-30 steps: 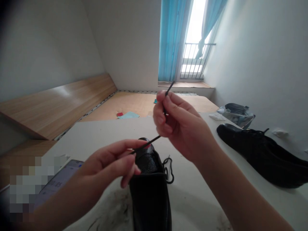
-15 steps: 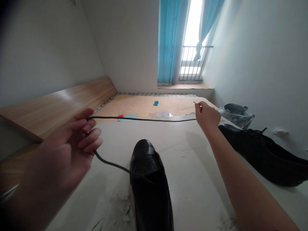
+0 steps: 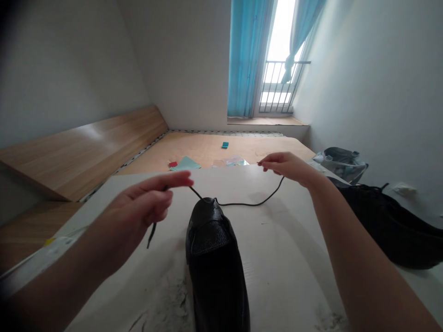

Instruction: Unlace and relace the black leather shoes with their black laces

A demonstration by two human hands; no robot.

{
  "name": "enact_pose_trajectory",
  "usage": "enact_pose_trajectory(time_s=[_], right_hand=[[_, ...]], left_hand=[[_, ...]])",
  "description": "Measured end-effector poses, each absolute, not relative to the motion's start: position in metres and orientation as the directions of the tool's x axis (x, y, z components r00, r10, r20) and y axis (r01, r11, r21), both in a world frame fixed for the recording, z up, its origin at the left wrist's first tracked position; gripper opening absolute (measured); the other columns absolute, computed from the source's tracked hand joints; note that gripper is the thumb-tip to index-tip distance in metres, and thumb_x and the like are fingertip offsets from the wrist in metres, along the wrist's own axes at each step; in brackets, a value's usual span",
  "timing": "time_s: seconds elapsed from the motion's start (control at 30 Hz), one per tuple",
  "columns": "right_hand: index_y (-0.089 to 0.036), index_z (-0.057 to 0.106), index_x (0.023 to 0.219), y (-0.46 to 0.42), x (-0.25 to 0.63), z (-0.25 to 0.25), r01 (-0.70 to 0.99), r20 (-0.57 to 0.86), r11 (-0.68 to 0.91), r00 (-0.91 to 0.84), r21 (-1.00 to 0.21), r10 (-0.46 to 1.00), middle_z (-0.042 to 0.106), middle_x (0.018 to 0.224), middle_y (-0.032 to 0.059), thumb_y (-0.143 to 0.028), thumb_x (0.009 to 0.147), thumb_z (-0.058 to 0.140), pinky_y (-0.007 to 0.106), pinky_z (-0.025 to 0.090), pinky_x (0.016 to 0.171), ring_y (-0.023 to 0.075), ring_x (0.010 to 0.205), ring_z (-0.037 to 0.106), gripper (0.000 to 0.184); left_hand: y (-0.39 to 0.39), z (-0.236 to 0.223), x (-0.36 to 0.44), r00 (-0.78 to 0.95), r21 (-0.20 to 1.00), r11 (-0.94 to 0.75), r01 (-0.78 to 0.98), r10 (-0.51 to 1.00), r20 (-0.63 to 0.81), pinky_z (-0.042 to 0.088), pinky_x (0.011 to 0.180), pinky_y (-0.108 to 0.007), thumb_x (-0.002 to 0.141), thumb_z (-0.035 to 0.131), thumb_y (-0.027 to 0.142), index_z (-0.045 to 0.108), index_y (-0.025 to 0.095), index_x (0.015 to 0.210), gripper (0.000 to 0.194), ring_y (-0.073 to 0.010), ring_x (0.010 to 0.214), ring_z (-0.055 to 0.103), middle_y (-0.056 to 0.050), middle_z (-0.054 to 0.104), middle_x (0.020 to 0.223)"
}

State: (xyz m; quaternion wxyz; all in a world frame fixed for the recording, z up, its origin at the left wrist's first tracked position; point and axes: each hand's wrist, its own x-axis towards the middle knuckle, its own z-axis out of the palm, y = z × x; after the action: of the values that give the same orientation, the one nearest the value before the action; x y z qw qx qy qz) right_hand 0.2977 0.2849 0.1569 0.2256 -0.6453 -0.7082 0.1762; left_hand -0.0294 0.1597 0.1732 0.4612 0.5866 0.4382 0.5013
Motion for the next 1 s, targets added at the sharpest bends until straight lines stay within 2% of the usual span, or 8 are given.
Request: enact_pose_trajectory(time_s=[0.07,0.13,0.2,0.3,0.43,0.67,0.8,1.0], right_hand=[[-0.022,0.07,0.102,0.271,0.275,0.168,0.727,-0.1,0.21,-0.358,-0.654,0.928,0.072,0.094,0.0055,-0.052,0.08,0.06,0.027,0.045,0.061,0.0122,0.064,0.054,0.039],[-0.019,0.069,0.102,0.258,0.255,0.173,0.652,-0.288,0.226,-0.583,-0.724,0.76,0.072,0.092,0.0062,-0.047,0.081,0.062,0.026,0.045,0.06,0.0108,0.062,0.053,0.036],[-0.016,0.068,0.096,0.248,0.239,0.172,0.674,-0.439,0.207,-0.652,-0.709,0.618,0.073,0.091,0.0068,-0.041,0.082,0.062,0.026,0.045,0.06,0.011,0.062,0.056,0.029],[-0.015,0.067,0.086,0.24,0.223,0.164,0.745,-0.559,0.203,-0.626,-0.636,0.544,0.073,0.085,0.0067,-0.035,0.082,0.061,0.026,0.046,0.062,0.013,0.064,0.061,0.022],[-0.015,0.066,0.079,0.236,0.214,0.158,0.757,-0.57,0.21,-0.617,-0.619,0.542,0.072,0.079,0.0055,-0.031,0.081,0.06,0.026,0.046,0.061,0.014,0.064,0.063,0.018],[-0.016,0.063,0.073,0.236,0.206,0.159,0.74,-0.553,0.226,-0.637,-0.633,0.538,0.07,0.071,0.0023,-0.027,0.081,0.06,0.027,0.046,0.064,0.014,0.064,0.063,0.014],[-0.015,0.06,0.068,0.237,0.204,0.158,0.73,-0.541,0.226,-0.645,-0.645,0.54,0.068,0.067,0.0017,-0.025,0.08,0.059,0.027,0.045,0.065,0.0143,0.064,0.064,0.015],[-0.015,0.059,0.071,0.24,0.204,0.15,0.68,-0.514,0.223,-0.694,-0.699,0.505,0.067,0.067,-0.0005,-0.023,0.082,0.056,0.026,0.044,0.066,0.0121,0.063,0.063,0.013]], left_hand=[[0.158,0.163,-0.023,0.302,0.907,-0.263,0.33,0.939,0.163,0.05,0.075,-0.032,0.086,0.053,0.025,0.074,0.026,0.104,0.028,-0.019,0.088,0.061,-0.002,0.073,0.105],[0.156,0.154,-0.017,0.46,0.736,-0.413,0.536,0.874,0.155,0.047,0.089,-0.042,0.091,0.049,0.031,0.071,0.025,0.11,0.03,-0.0252,0.102,0.058,-0.003,0.072,0.109],[0.153,0.148,-0.011,0.553,0.577,-0.522,0.628,0.821,0.141,0.044,0.092,-0.046,0.095,0.044,0.035,0.068,0.024,0.116,0.034,-0.027,0.106,0.054,-0.003,0.069,0.117],[0.151,0.143,-0.004,0.588,0.478,-0.567,0.67,0.799,0.124,0.044,0.092,-0.045,0.098,0.036,0.031,0.069,0.023,0.111,0.036,-0.0256,0.102,0.052,-0.003,0.068,0.116],[0.15,0.141,0.003,0.567,0.417,-0.564,0.713,0.813,0.13,0.045,0.087,-0.041,0.094,0.039,0.023,0.071,0.019,0.091,0.032,-0.0247,0.096,0.053,-0.005,0.069,0.1],[0.152,0.139,0.009,0.5,0.413,-0.51,0.754,0.854,0.142,0.047,0.079,-0.038,0.088,0.045,0.021,0.069,0.02,0.081,0.026,-0.0241,0.09,0.056,-0.005,0.068,0.088],[0.153,0.139,0.011,0.466,0.411,-0.479,0.776,0.874,0.139,0.047,0.081,-0.039,0.084,0.047,0.021,0.068,0.02,0.088,0.022,-0.0246,0.092,0.057,-0.005,0.068,0.09],[0.151,0.137,0.019,0.433,0.388,-0.441,0.809,0.894,0.114,0.048,0.084,-0.044,0.083,0.046,0.022,0.067,0.018,0.105,0.03,-0.0282,0.098,0.057,-0.009,0.064,0.1]])
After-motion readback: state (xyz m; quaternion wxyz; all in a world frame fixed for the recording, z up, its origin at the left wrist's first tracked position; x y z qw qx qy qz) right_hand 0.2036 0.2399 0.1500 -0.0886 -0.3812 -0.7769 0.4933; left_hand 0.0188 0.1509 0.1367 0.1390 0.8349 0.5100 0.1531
